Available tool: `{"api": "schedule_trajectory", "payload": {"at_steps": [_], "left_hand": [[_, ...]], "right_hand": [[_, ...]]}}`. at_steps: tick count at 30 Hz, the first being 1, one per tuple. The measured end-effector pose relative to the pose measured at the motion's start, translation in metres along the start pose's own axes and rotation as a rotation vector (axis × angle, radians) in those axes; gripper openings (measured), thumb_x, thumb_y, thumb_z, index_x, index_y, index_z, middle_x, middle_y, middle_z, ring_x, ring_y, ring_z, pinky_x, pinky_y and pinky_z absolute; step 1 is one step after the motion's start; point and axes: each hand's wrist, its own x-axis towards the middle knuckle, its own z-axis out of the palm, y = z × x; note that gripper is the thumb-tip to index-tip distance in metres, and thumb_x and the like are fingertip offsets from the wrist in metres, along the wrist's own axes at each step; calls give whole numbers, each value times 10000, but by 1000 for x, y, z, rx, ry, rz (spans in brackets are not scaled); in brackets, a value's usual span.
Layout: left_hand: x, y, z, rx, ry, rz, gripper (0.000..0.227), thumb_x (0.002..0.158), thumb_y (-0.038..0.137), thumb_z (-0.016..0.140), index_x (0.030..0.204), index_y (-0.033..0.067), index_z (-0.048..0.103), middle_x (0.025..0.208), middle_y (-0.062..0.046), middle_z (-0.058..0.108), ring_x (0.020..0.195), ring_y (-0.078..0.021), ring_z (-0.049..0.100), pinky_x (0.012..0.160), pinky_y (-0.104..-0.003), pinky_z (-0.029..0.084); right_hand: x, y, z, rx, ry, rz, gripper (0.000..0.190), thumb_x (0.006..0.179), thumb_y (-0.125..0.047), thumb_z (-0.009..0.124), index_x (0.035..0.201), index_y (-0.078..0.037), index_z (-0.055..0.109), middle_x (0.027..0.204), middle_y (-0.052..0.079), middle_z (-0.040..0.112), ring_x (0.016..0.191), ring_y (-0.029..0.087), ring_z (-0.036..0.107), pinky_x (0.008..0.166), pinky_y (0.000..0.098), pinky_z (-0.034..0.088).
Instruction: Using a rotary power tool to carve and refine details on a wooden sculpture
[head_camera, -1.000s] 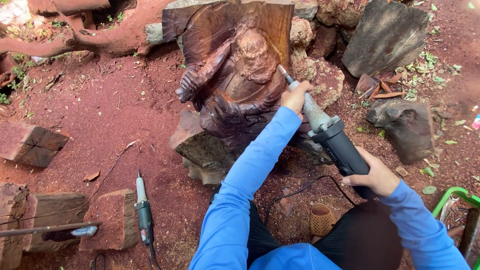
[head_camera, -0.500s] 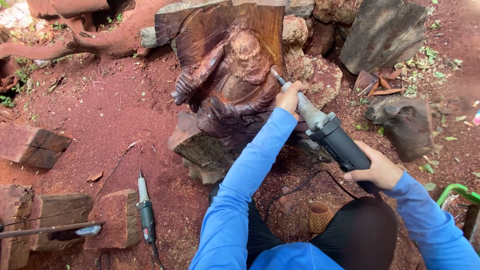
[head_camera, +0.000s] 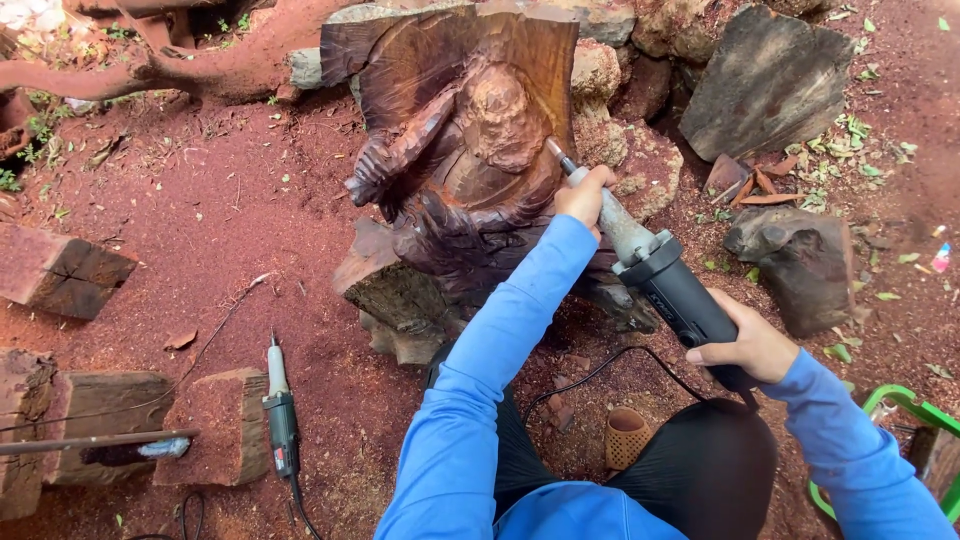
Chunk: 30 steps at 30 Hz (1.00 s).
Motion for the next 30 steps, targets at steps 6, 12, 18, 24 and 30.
{"api": "schedule_trajectory", "payload": {"at_steps": [6,12,18,24,30], "left_hand": [[0,0,4,66,27,7,454,604,163,713,1009,-12,608,907,-113,606,749,-207,548,635,-390,454],[25,-19,5,169,53,97,706,532,233,828,1140,-99,690,1047,-261,680,1051,-377,668,900,-515,552],[9,-18,-4,272,13,125,705,545,295,849,1133,-64,698,1051,-211,690,1069,-359,675,913,-502,558],[1,-13,-9,212,-93,164,735,604,406,897,1123,-68,679,1051,-217,716,1107,-351,670,904,-509,542],[52,-4,-4,152,-127,160,270,605,292,827,711,53,759,772,-184,652,765,-310,662,664,-482,570]], "right_hand": [[-4,1,5,160,-50,1,976,624,77,819,1508,-107,449,807,229,575,477,352,613,373,466,539],[7,27,12,262,52,-61,870,589,125,820,1399,-85,583,755,355,632,412,436,682,283,535,557],[0,43,35,252,75,-137,844,547,91,868,1341,-87,643,741,325,667,470,420,710,284,503,570],[-12,36,59,269,168,-160,879,563,75,897,1377,-69,596,746,307,635,449,424,712,321,503,584],[-21,-31,78,144,229,-106,920,522,22,954,1372,-47,609,810,328,642,561,438,707,331,490,556]]}}
